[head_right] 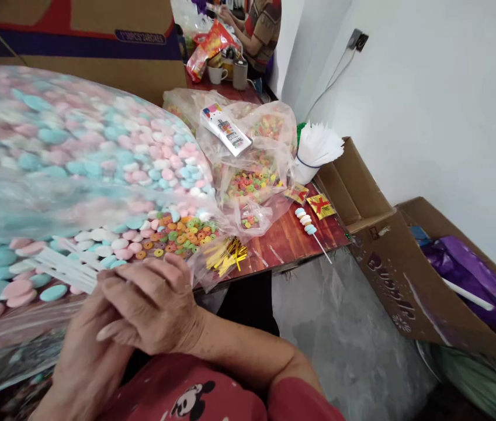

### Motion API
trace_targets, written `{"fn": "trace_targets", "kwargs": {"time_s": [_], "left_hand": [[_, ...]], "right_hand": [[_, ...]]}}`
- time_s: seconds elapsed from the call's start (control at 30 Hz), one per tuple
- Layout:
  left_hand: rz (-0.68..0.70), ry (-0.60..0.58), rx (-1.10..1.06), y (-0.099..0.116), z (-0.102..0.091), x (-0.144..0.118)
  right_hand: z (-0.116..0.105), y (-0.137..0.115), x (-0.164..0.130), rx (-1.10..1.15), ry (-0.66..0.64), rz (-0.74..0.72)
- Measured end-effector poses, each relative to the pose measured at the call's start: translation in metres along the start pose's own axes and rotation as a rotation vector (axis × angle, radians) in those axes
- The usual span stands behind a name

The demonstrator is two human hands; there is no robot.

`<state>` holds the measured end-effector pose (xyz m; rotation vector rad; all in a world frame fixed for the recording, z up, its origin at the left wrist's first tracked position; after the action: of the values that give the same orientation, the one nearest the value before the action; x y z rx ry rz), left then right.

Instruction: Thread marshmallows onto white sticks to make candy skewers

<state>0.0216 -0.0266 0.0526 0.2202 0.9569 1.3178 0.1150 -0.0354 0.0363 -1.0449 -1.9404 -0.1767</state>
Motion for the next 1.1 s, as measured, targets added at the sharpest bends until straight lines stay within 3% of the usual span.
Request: {"fn": "trace_targets", "kwargs": {"time_s": [0.13,0.3,0.4,0.5,0.6,0.67,0.87,1.1], "left_hand": [[0.003,0.17,-0.077,-0.001,0.004,-0.002],[0.015,0.089,0.054,-0.001,-0.009,-0.002],[-0.108,-0.07,0.184,-0.009,-0.026,-0.006],[-0.25,-0.24,0.294,-0.021,-0.04,-0.012],[-0.266,-0.266,0.336,-0.026,-0.048,-0.015],[-0.243,-0.243,0.343,-0.027,-0.049,-0.014],[-0.168,-0.169,0.257,-0.026,-0.045,-0.007],[-0.297,-0.281,-0.007,-0.028,-0.042,-0.008]], "right_hand": [[0.001,0.001,0.006,0.11,0.06,0.022],[0.0,-0.006,0.004,0.371,-0.016,0.034],[0.0,0.004,0.002,0.544,-0.082,0.27],[0.009,0.017,-0.002,0.769,-0.285,0.61],[0.02,0.02,-0.009,1.056,-0.494,0.869],[0.024,0.021,-0.012,1.082,-0.479,0.94],[0.023,0.026,-0.011,0.916,-0.313,0.872],[0.02,0.018,-0.009,0.705,-0.275,0.654]]}}
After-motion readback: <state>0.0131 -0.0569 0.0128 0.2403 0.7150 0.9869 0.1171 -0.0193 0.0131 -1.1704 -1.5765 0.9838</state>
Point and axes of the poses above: each hand's wrist, its own x-axis towards the middle knuckle, its own z-axis out of the palm, y = z × x, the point moved 2 cm from there along x, towards the middle knuckle, and after that the axes turned 5 degrees about -y, right-handed, at the moved point
